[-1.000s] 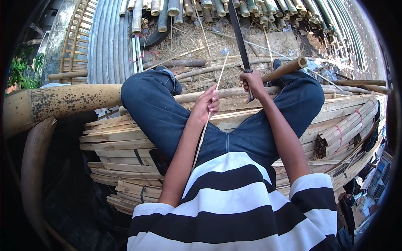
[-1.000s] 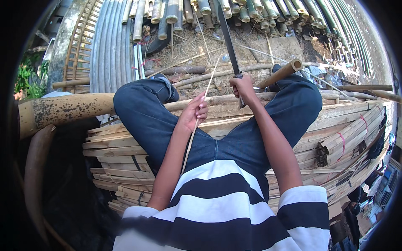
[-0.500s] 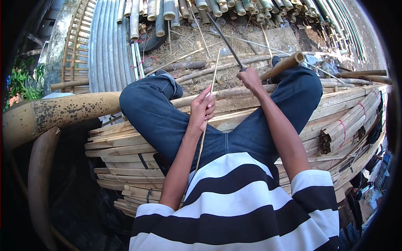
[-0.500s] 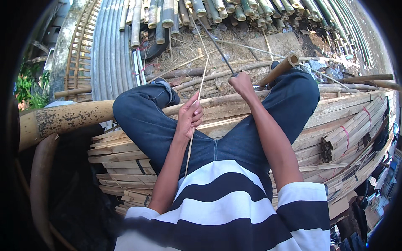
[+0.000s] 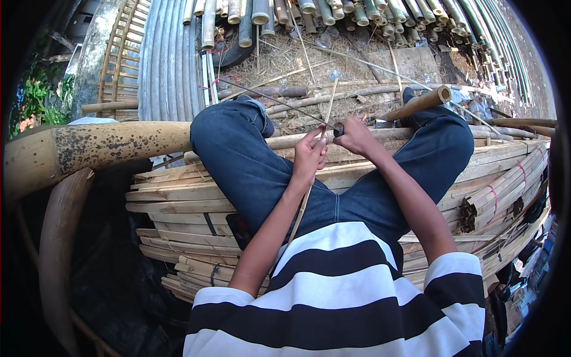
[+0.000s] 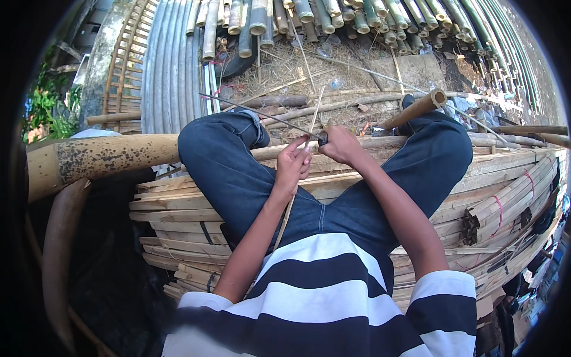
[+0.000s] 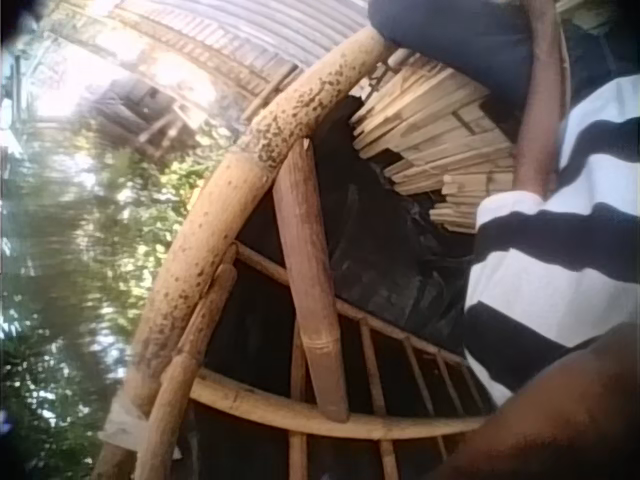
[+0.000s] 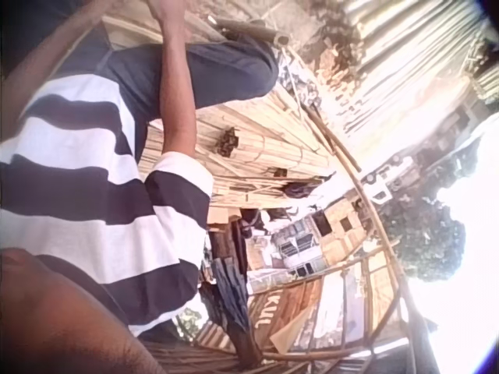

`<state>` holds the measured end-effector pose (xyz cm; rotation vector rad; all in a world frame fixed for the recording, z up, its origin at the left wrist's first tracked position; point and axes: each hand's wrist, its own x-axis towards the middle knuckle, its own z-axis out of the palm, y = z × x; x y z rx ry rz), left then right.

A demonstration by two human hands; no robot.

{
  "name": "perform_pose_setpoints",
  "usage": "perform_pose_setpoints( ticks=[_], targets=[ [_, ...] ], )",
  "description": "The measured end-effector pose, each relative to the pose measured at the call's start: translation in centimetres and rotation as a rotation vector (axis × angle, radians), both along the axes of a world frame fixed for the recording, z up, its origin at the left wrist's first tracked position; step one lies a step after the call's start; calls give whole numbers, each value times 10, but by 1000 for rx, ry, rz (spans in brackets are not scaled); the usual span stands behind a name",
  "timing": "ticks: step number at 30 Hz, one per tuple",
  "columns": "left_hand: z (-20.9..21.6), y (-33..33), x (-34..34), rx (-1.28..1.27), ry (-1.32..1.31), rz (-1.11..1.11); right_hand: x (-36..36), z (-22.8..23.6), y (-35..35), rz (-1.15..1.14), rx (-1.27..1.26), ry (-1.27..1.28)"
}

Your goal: Using a machete to peel or shave strips from a bamboo pole while sitting above a pile of processed bamboo.

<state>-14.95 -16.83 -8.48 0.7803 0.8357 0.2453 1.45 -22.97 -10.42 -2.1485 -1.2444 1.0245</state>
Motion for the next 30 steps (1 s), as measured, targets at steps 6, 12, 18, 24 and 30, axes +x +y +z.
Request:
perform_pose_setpoints(
  ticks=[6, 12, 18, 24, 30],
  targets=[
    [-3, 5, 1, -25, -32, -21, 47, -37, 0, -484, -120, 99],
    [-1, 8, 7, -146, -57, -15, 41, -43, -8, -566, -86, 105],
    [-4, 11, 8, -170, -74, -10, 37, -13, -3, -512, -21, 135],
    [-14, 8, 7, -64, 7, -14, 16, -21, -5, -126, 33, 19],
    [-14, 2, 1, 7, -55, 1, 21, -36, -1, -122, -46, -74]
  ],
)
